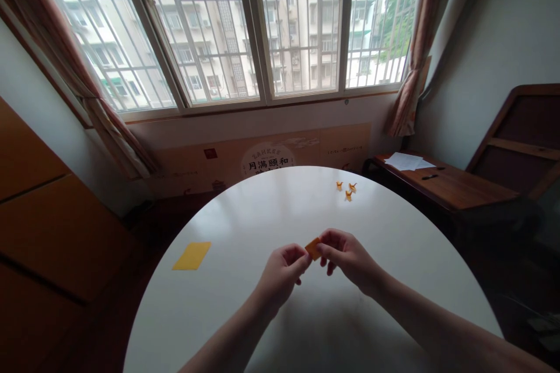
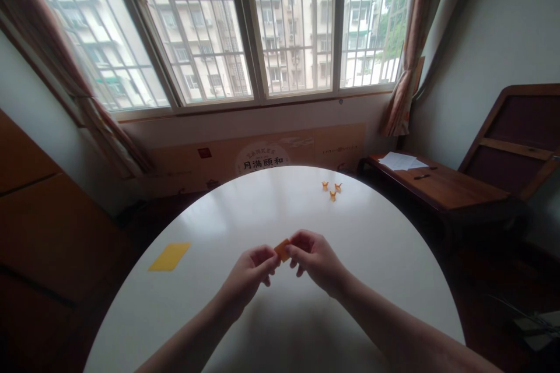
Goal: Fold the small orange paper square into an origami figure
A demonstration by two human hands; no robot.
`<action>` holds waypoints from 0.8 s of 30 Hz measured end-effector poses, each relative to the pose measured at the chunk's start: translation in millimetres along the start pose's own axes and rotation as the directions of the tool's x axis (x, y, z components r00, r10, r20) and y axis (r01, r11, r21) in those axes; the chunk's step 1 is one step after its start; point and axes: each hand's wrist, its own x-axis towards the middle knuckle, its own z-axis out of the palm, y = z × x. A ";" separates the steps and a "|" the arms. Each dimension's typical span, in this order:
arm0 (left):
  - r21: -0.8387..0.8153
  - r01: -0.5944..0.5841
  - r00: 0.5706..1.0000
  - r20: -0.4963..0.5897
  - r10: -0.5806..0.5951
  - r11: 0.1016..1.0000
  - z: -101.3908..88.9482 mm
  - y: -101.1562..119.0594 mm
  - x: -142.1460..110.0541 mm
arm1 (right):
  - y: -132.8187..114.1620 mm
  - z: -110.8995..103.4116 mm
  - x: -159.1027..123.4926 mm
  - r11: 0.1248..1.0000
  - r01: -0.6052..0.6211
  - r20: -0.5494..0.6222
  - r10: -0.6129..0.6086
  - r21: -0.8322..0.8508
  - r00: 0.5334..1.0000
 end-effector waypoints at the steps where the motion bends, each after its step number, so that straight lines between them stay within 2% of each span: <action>1: 0.041 -0.043 0.999 -0.011 0.044 0.998 -0.5 0.0 -0.3 | -1.4 -0.5 -0.1 1.000 -0.019 -0.009 0.019 0.010 1.000; 3: 0.133 -0.160 0.983 -0.071 0.170 0.978 -1.3 1.7 -2.6 | -3.7 -0.4 -0.9 0.998 -0.060 -0.021 0.061 0.028 0.998; 5: 0.248 -0.261 0.948 -0.118 0.296 0.933 -1.7 5.3 -6.5 | -5.7 1.0 -2.3 0.994 -0.104 -0.020 0.105 0.039 0.994; 8: 0.375 -0.342 0.909 -0.098 0.404 0.862 -1.4 12.7 -13.3 | -9.1 3.9 -5.5 0.991 -0.129 0.001 0.129 0.041 0.992; 14: 0.438 -0.411 0.876 -0.055 0.480 0.800 0.0 22.2 -20.3 | -16.1 6.8 -11.1 0.994 -0.102 0.035 0.101 0.026 0.994; 24: 0.408 -0.436 0.864 -0.058 0.499 0.802 1.5 23.5 -21.2 | -18.6 8.1 -12.6 0.992 -0.114 0.033 0.113 0.044 0.993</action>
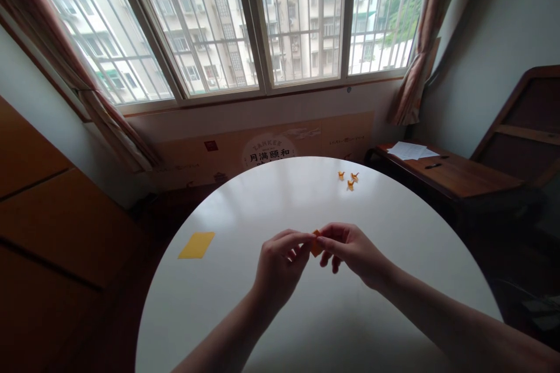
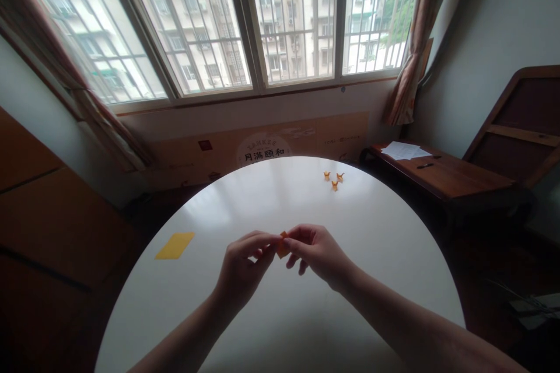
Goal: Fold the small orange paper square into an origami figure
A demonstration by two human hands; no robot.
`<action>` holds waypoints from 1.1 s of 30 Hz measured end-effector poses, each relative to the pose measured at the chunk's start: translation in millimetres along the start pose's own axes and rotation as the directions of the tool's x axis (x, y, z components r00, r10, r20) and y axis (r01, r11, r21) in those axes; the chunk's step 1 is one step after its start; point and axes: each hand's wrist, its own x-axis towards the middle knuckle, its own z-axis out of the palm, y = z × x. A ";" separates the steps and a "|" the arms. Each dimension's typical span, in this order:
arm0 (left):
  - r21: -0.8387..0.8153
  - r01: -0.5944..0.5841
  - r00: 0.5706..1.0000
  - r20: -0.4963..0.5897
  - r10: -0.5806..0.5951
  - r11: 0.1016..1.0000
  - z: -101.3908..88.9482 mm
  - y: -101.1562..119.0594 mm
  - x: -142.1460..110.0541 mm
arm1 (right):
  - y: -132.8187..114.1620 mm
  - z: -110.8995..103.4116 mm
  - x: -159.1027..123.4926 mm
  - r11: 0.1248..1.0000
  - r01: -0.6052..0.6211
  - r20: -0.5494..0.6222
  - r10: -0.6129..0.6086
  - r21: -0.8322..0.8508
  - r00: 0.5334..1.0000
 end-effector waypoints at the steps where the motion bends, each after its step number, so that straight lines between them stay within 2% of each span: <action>1: -0.005 0.006 1.000 -0.004 -0.006 1.000 0.2 -0.1 0.0 | 0.8 -0.4 0.2 1.000 0.009 0.003 -0.009 -0.004 1.000; 12: -0.011 -0.042 0.999 0.028 0.042 0.999 -0.5 -4.5 0.9 | 2.5 -1.0 -0.2 0.999 0.040 0.009 -0.040 -0.015 0.999; 17: -0.051 0.046 0.999 0.008 -0.045 0.998 2.6 -7.8 1.8 | 7.1 -1.9 1.6 0.990 0.123 0.004 -0.123 -0.069 0.992; 24: -0.157 0.136 0.990 0.045 -0.130 0.978 5.7 -11.6 4.0 | 13.6 -3.7 2.0 0.956 0.197 -0.049 -0.212 -0.219 0.976; 29: -0.272 0.208 0.978 0.087 -0.191 0.939 5.3 -11.8 5.8 | 12.3 -3.3 1.8 0.899 0.301 -0.022 -0.324 -0.318 0.946; 33: -0.320 0.257 0.965 0.128 -0.227 0.912 5.1 -12.9 7.2 | 13.1 -3.6 1.4 0.861 0.339 0.001 -0.366 -0.379 0.931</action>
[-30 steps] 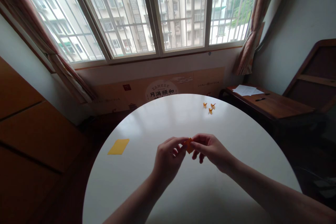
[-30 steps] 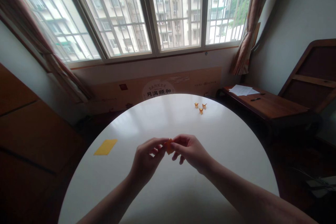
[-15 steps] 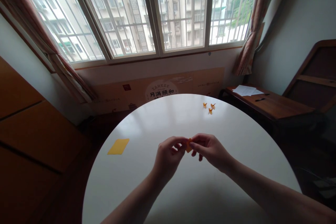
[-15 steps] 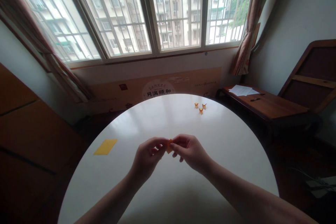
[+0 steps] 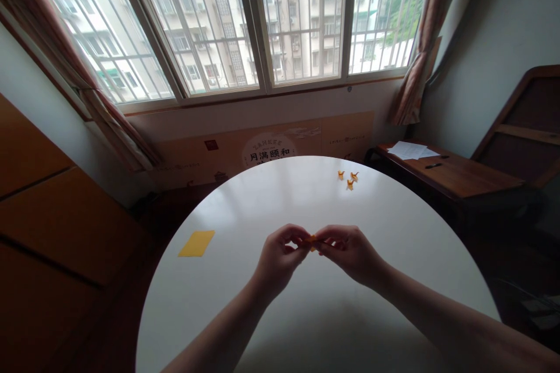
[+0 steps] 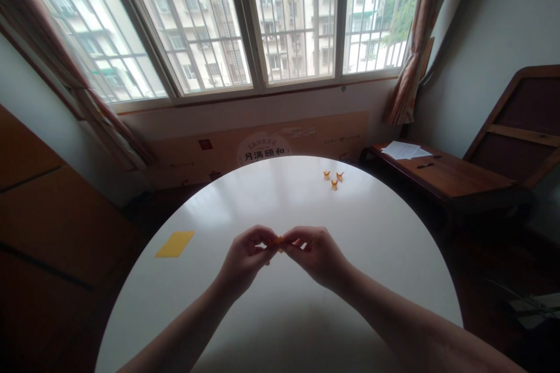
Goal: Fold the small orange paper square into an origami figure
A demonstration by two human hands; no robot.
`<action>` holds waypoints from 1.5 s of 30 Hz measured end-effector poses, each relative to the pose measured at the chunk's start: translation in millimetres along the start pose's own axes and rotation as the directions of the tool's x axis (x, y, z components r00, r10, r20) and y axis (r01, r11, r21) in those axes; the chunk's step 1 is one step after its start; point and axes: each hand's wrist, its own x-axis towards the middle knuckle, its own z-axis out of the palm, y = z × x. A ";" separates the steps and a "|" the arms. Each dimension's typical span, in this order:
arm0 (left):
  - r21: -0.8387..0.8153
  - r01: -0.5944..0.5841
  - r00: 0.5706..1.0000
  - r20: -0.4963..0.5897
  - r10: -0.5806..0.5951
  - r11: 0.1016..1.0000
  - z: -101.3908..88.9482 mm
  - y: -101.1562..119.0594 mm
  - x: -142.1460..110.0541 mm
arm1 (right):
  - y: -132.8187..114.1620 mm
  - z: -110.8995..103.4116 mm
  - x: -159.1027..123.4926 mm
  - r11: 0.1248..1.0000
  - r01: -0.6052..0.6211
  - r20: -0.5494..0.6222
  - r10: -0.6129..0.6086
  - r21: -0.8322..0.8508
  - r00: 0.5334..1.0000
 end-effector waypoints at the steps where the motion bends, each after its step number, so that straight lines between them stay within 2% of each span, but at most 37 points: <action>1: -0.001 0.005 1.000 0.002 -0.005 1.000 -0.2 -0.2 0.3 | 0.4 -0.1 -0.1 1.000 0.004 0.003 -0.004 -0.011 1.000; 6: 0.012 0.005 1.000 0.019 -0.005 1.000 -2.2 -0.7 0.6 | 1.8 -0.7 0.3 1.000 0.005 0.008 -0.005 -0.031 1.000; 12: 0.013 -0.006 0.999 0.042 0.005 1.000 -4.7 -3.7 1.6 | 0.7 -0.6 0.8 0.999 -0.030 0.028 0.029 0.034 0.999; 25: -0.074 0.079 0.995 0.063 -0.075 0.994 -5.3 -8.6 3.2 | 1.9 0.4 2.6 0.991 -0.087 0.063 0.081 0.103 0.995; 32: -0.002 0.084 0.995 0.058 -0.084 0.996 -5.5 -10.3 5.7 | 5.7 0.6 3.6 0.972 -0.178 0.100 0.164 0.154 0.981; 39: 0.118 -0.027 1.000 -0.012 0.029 0.993 -5.1 -11.1 4.4 | 7.9 1.1 4.7 0.945 -0.238 0.137 0.211 0.224 0.968; 45: 0.259 -0.152 0.986 -0.023 0.163 0.954 -6.5 -3.0 1.9 | 5.8 1.6 6.3 0.890 -0.330 0.166 0.291 0.314 0.942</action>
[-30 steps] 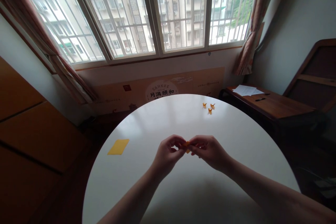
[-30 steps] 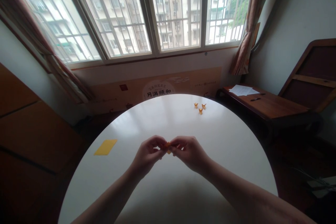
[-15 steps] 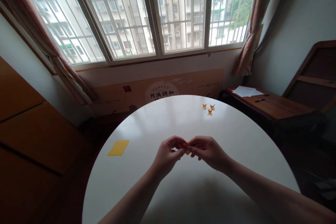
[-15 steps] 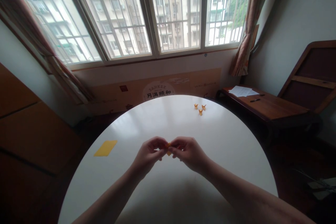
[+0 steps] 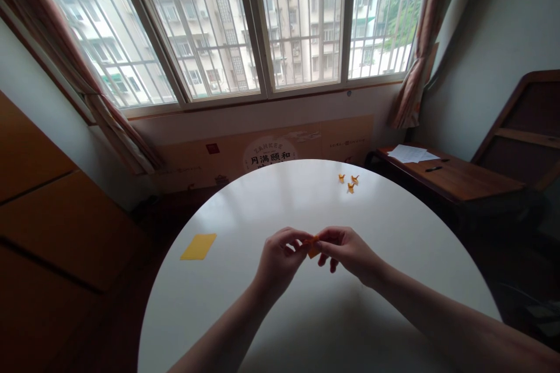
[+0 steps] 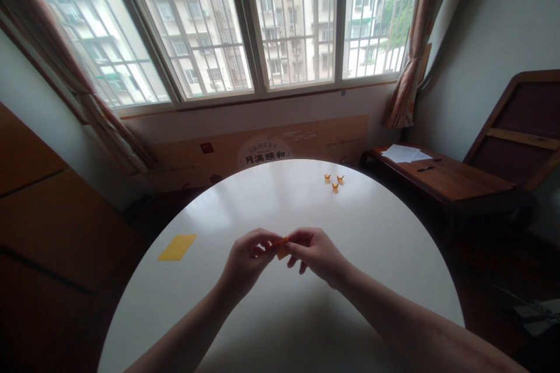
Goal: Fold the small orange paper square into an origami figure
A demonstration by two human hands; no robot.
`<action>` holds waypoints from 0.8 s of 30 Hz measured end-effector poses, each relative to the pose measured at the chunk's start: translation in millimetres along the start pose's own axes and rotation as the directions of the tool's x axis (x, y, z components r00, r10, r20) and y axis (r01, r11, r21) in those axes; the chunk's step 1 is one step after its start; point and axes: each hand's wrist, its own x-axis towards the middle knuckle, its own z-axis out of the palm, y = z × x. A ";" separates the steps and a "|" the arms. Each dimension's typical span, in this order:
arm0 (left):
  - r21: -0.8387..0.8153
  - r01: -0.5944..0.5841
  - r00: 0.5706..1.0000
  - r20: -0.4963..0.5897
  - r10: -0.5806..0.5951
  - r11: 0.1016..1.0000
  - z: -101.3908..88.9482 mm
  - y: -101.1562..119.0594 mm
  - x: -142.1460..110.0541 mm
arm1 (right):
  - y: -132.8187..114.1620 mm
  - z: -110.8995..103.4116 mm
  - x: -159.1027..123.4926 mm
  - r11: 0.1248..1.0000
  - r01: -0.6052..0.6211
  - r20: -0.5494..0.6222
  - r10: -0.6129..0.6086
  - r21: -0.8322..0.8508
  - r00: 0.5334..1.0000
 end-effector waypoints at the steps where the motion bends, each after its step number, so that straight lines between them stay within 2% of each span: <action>1: 0.016 -0.017 1.000 0.001 0.017 1.000 -0.4 1.3 -0.3 | 0.3 0.2 0.2 1.000 -0.007 -0.001 0.007 0.003 1.000; 5: 0.028 -0.030 1.000 0.002 0.030 0.999 -0.1 2.2 -0.9 | 3.1 0.3 0.7 0.997 0.044 -0.014 -0.045 -0.062 0.999; 11: -0.055 0.105 0.994 0.034 -0.103 0.993 2.5 -1.8 1.0 | 5.2 -0.3 -0.4 0.972 0.122 -0.040 -0.132 -0.203 0.990; 17: -0.119 0.178 0.982 0.093 -0.167 0.977 1.6 -2.5 2.7 | 5.2 -0.3 -1.1 0.931 0.195 -0.022 -0.212 -0.310 0.977; 24: -0.110 0.164 0.982 0.113 -0.152 0.980 1.9 -5.8 3.2 | 5.9 -2.2 -0.8 0.889 0.260 0.014 -0.276 -0.377 0.961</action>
